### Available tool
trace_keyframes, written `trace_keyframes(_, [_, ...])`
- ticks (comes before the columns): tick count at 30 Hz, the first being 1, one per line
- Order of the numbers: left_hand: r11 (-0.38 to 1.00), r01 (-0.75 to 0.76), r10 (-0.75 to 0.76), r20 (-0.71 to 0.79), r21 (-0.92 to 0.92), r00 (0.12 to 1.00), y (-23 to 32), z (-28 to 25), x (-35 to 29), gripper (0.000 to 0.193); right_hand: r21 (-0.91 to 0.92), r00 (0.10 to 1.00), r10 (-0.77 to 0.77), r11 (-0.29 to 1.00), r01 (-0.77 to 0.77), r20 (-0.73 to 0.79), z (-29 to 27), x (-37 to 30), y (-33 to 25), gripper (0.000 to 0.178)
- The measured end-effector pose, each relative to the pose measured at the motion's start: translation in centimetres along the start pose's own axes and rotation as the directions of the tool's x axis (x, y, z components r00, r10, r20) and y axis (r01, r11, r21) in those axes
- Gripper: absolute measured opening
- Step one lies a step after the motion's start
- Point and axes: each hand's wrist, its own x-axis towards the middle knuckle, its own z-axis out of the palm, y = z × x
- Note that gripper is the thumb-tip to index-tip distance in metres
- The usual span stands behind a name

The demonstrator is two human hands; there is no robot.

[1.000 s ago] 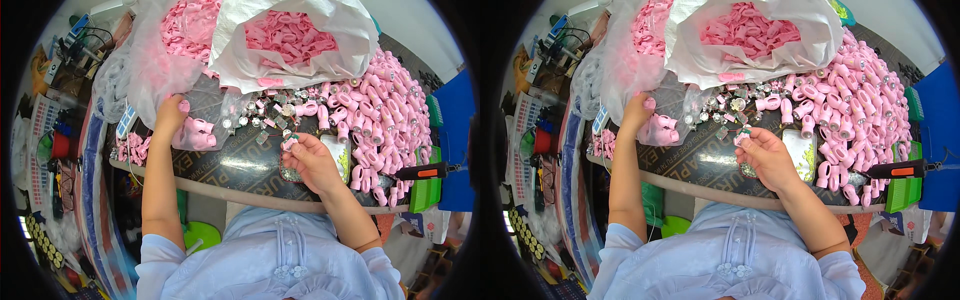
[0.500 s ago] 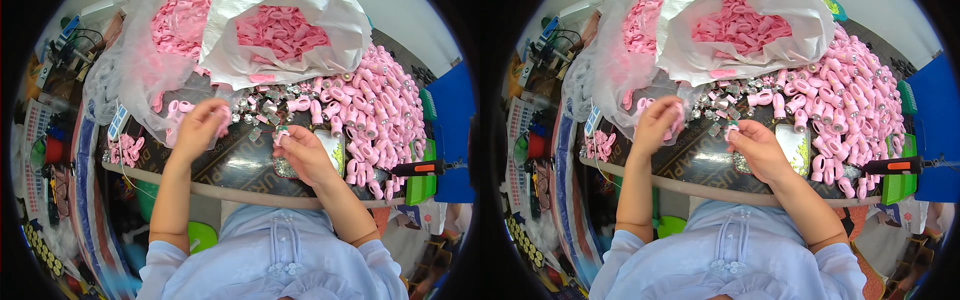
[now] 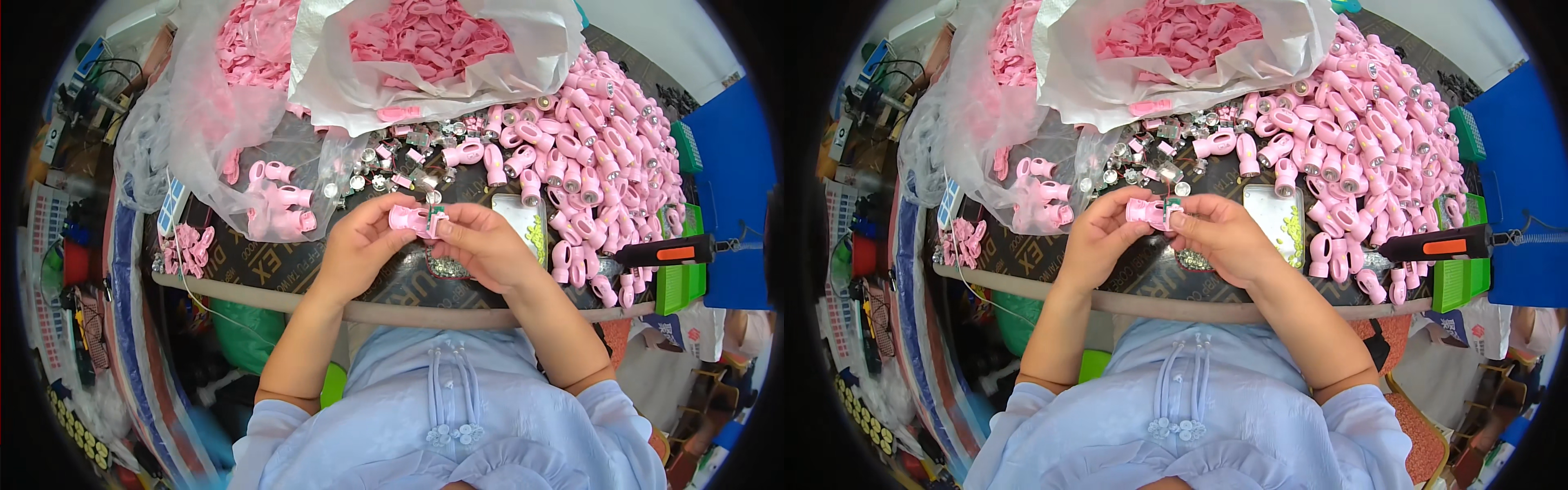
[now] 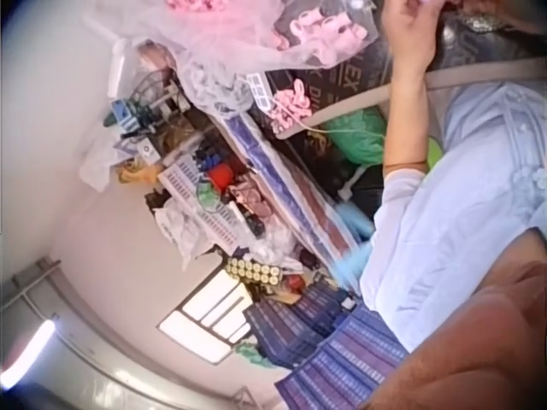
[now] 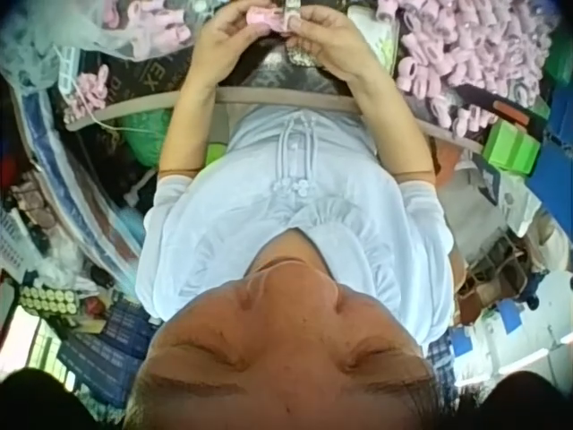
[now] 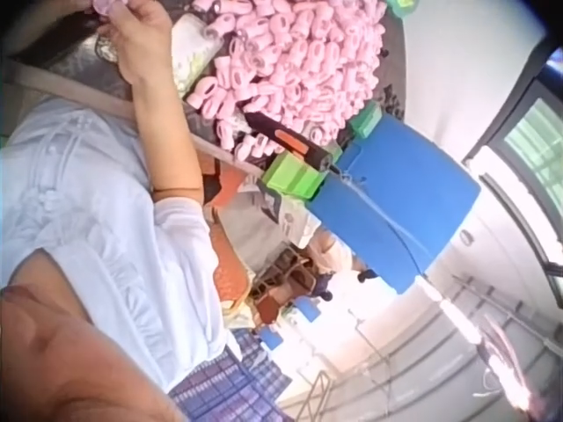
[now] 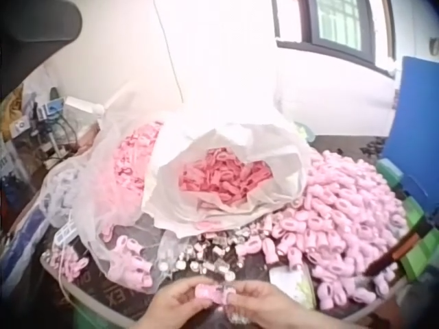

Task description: Assembling small pink plastic toy components by hand.

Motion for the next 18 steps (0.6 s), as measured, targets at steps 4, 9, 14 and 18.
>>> trace_keyframes(4, [0.993,0.101,-0.103,-0.028,-0.065,0.994,0.1,0.0,-0.1,0.042,-0.321,0.983,-0.169,0.937,0.138,-0.072,-0.5,0.4,-1.6,0.032])
trace_keyframes(9, [0.984,0.113,-0.119,-0.03,-0.137,0.992,-0.4,0.1,-0.4,0.039,-0.815,0.992,-0.119,0.578,0.033,-0.044,2.4,-0.3,-3.7,0.031])
trace_keyframes(14, [0.978,0.125,-0.14,-0.079,-0.167,0.987,-0.5,0.7,-0.4,0.037,-0.902,0.969,-0.246,0.411,0.134,0.032,2.8,-0.7,-3.7,0.027])
trace_keyframes(18, [0.973,0.136,-0.152,-0.074,-0.188,0.986,-0.7,0.8,-0.5,0.036,-0.936,0.959,-0.272,0.311,0.168,0.081,2.8,-0.7,-3.7,0.023])
